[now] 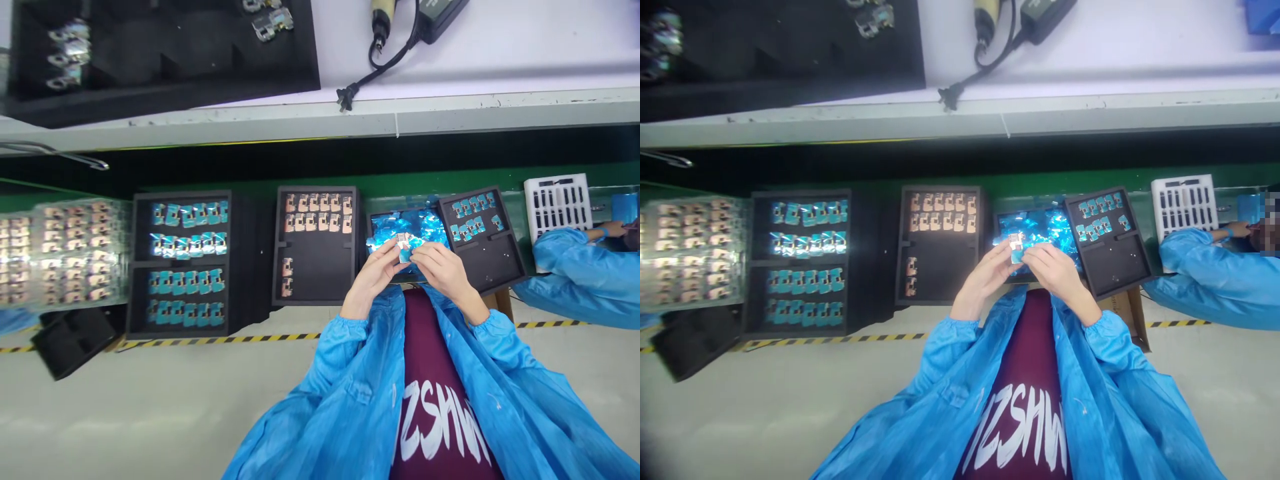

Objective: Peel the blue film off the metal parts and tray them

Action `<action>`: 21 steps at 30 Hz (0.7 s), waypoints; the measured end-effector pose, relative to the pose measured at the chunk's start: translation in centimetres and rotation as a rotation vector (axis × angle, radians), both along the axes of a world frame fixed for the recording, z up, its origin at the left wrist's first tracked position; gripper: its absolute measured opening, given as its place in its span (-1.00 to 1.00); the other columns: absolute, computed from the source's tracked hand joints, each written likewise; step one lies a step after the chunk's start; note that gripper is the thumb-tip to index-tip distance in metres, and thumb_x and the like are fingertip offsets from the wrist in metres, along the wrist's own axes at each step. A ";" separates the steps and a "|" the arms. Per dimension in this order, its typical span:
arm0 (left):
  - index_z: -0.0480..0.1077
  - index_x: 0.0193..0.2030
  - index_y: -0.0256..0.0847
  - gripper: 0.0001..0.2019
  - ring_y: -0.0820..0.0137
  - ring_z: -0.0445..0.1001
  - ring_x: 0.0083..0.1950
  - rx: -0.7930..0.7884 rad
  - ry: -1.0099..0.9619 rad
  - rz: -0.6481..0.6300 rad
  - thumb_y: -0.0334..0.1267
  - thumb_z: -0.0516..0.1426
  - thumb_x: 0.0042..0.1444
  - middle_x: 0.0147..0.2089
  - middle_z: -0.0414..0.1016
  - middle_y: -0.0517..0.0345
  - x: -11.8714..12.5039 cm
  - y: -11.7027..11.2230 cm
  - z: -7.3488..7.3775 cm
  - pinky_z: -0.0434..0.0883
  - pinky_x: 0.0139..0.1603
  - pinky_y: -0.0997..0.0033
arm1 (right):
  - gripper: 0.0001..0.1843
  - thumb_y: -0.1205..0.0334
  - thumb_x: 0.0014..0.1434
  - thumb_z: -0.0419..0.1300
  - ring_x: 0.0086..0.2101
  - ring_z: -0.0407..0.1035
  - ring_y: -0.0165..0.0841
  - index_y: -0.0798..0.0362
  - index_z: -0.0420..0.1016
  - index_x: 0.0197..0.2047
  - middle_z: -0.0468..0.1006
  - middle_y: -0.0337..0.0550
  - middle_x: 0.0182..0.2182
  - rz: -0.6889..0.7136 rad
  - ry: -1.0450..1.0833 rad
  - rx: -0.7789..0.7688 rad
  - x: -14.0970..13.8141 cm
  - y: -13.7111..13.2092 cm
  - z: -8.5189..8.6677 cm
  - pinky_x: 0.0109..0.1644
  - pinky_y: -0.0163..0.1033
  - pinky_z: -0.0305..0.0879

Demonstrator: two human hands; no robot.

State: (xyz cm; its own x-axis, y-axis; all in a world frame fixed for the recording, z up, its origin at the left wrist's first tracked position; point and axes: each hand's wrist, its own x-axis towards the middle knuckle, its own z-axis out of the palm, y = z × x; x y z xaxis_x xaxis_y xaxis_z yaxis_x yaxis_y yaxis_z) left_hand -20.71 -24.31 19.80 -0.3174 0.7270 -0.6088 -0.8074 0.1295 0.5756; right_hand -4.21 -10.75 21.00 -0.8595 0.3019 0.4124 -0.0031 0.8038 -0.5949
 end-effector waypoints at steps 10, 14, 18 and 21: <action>0.57 0.12 -0.28 -0.58 0.27 0.73 -0.08 -0.362 0.424 0.349 -0.16 0.44 0.18 -0.05 0.73 -0.07 -4.8 -4.5 -6.9 0.66 0.02 0.26 | -0.80 0.13 0.55 0.11 -0.08 0.65 -0.15 -0.05 0.56 0.03 0.72 -0.02 -0.09 -0.266 -0.220 -0.405 0.1 -2.2 -8.8 0.05 -0.03 0.62; 0.56 0.02 -0.31 -0.66 0.30 0.70 -0.16 -0.648 0.532 0.409 -0.25 0.41 0.15 -0.14 0.71 -0.04 -9.0 -10.7 -9.8 0.66 -0.07 0.28 | -0.74 0.15 0.44 0.04 -0.33 0.61 -0.13 0.03 0.52 0.00 0.67 -0.04 -0.31 -0.405 -0.545 -0.605 -3.0 -0.5 -16.3 -0.13 -0.03 0.62; 0.55 -0.08 -0.32 -0.71 0.31 0.66 -0.23 -0.763 0.554 0.457 -0.26 0.41 0.10 -0.26 0.66 0.02 -12.0 -16.1 -11.3 0.66 -0.08 0.20 | -0.70 0.21 0.33 0.07 -0.29 0.60 -0.10 0.06 0.56 0.01 0.66 0.00 -0.28 -0.369 -0.578 -0.567 -5.6 0.3 -20.5 -0.01 0.07 0.62; 0.56 -0.11 -0.32 -0.72 0.29 0.64 -0.21 -0.831 0.617 0.458 -0.25 0.42 0.09 -0.29 0.65 0.03 -13.9 -18.4 -12.2 0.63 -0.06 0.20 | -0.60 0.26 0.28 0.09 -0.07 0.62 -0.02 0.07 0.58 0.12 0.66 0.18 0.01 -0.341 -0.563 -0.510 -5.6 0.1 -21.1 0.21 0.17 0.56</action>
State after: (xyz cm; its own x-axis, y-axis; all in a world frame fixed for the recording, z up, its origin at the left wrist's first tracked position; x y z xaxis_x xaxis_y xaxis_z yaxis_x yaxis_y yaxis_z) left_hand -34.59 -42.75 7.57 -0.8631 -0.0919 -0.4966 -0.4853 0.4230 0.7652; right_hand -9.80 -10.67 -0.13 -0.7240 0.6164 -0.3096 0.5987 0.3385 -0.7259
